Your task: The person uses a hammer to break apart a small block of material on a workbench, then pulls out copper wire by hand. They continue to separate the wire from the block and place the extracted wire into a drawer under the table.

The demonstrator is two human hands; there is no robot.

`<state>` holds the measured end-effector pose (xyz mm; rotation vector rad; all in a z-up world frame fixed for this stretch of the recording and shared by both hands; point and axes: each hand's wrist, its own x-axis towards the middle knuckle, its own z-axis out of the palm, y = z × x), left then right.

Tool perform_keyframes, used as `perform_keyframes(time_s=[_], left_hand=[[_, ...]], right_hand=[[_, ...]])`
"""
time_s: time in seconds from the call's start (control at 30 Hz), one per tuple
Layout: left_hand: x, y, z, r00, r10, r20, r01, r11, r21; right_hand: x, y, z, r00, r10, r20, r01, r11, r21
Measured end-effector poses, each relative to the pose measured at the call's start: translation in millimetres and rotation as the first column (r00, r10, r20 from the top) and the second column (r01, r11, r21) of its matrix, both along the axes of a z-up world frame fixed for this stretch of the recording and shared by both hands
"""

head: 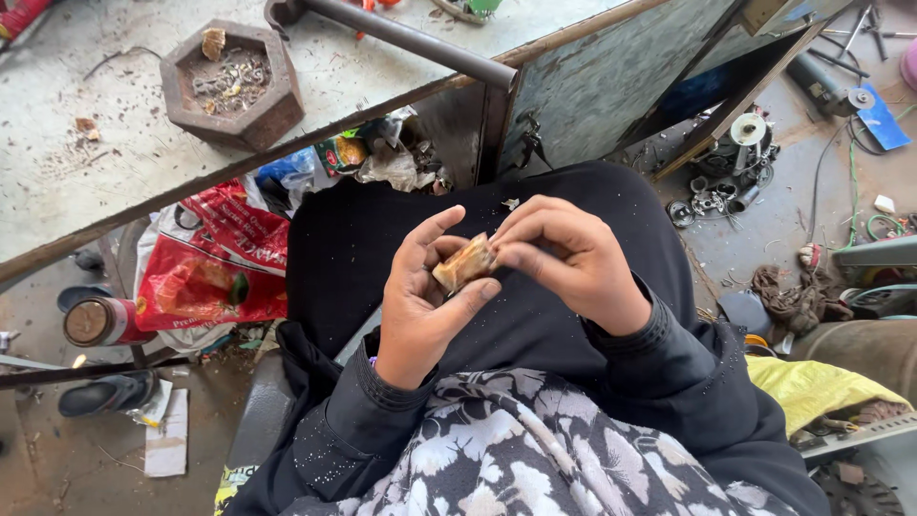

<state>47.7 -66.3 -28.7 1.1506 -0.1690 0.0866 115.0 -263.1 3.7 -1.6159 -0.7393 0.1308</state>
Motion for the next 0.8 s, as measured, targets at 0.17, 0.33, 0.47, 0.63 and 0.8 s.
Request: perform_keyframes(time_s=[0.17, 0.33, 0.47, 0.63, 0.8], left_hand=[[1.5, 1.3, -4.0, 0.999, 0.031, -0.016, -0.031, 0.999, -0.006], [1.9, 1.4, -4.4, 0.999, 0.036, -0.011, -0.037, 0.996, -0.077], [-2.3, -0.1, -6.7, 0.998, 0.069, 0.009, -0.069, 0.998, 0.003], [-6.1, 0.3, -5.6, 0.996, 0.061, 0.061, -0.059, 0.998, -0.036], [-0.5, 2.0, -1.3, 0.994, 0.101, 0.04, -0.092, 0.979, -0.18]], right_hand=[[-2.5, 1.3, -15.2, 0.967, 0.038, -0.253, 0.014, 0.98, 0.2], [-5.2, 12.6, -26.3, 0.809, 0.188, -0.557, 0.1, 0.889, 0.446], [-8.7, 18.4, -38.0, 0.736, 0.271, -0.62, 0.129, 0.844, 0.521], [-0.8, 17.8, -34.6, 0.73, 0.315, -0.606, 0.051, 0.86, 0.507], [3.6, 11.3, -12.3, 0.937, 0.09, -0.338, -0.039, 0.987, 0.155]])
